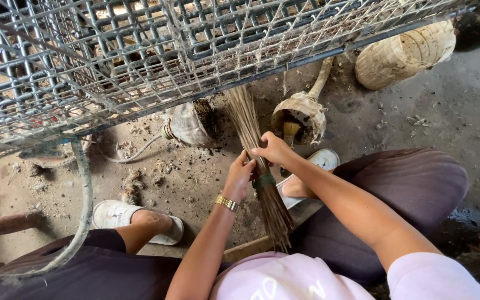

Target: Cleaning a bowl-like object by scrubbing it with a bundle of sticks and a small brush.

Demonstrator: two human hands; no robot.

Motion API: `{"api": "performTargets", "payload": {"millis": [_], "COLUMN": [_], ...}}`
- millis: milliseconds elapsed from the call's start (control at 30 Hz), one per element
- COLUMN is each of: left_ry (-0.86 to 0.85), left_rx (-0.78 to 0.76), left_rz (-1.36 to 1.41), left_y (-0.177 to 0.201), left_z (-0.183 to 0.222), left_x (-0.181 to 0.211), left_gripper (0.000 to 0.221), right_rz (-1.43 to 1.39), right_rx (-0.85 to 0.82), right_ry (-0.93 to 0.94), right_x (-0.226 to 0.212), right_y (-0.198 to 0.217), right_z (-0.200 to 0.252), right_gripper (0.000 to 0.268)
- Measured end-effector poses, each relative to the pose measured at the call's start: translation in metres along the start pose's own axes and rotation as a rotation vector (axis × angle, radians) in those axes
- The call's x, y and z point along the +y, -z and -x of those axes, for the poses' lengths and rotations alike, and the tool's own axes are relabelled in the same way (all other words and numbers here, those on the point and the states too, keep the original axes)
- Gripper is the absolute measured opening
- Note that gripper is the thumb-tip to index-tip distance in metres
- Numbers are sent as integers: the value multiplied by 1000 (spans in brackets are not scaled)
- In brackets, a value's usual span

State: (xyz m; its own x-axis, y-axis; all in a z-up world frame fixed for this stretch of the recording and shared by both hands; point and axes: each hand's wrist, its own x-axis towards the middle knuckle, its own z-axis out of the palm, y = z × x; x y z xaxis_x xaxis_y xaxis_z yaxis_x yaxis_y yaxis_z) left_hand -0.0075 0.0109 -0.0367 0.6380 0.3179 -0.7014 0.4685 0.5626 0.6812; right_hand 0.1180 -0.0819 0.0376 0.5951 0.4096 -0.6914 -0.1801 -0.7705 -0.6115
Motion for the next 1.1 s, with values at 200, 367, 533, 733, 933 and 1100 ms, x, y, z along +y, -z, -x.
{"api": "performTargets", "payload": {"millis": [200, 367, 533, 733, 933, 1100], "left_ry": [-48, -91, -106, -446, -519, -422], "left_rx": [-6, -44, -47, 199, 662, 659], "left_rz": [-82, -209, -240, -616, -910, -1276], "left_y": [1, -18, -23, 10, 63, 84], "left_z": [9, 32, 59, 35, -42, -74], "left_x": [-3, 22, 40, 99, 133, 124], "left_gripper": [74, 74, 63, 37, 47, 83], "right_rz": [-35, -170, -364, -734, -535, -380], "right_rx": [16, -63, 23, -21, 48, 72], "right_ry": [-92, -154, -198, -153, -12, -38], "right_x": [11, 12, 11, 19, 49, 76], "right_y": [-7, -3, -8, 2, 18, 20], "right_z": [-6, 3, 3, -22, -82, -110], "right_gripper": [82, 117, 98, 64, 105, 102]}}
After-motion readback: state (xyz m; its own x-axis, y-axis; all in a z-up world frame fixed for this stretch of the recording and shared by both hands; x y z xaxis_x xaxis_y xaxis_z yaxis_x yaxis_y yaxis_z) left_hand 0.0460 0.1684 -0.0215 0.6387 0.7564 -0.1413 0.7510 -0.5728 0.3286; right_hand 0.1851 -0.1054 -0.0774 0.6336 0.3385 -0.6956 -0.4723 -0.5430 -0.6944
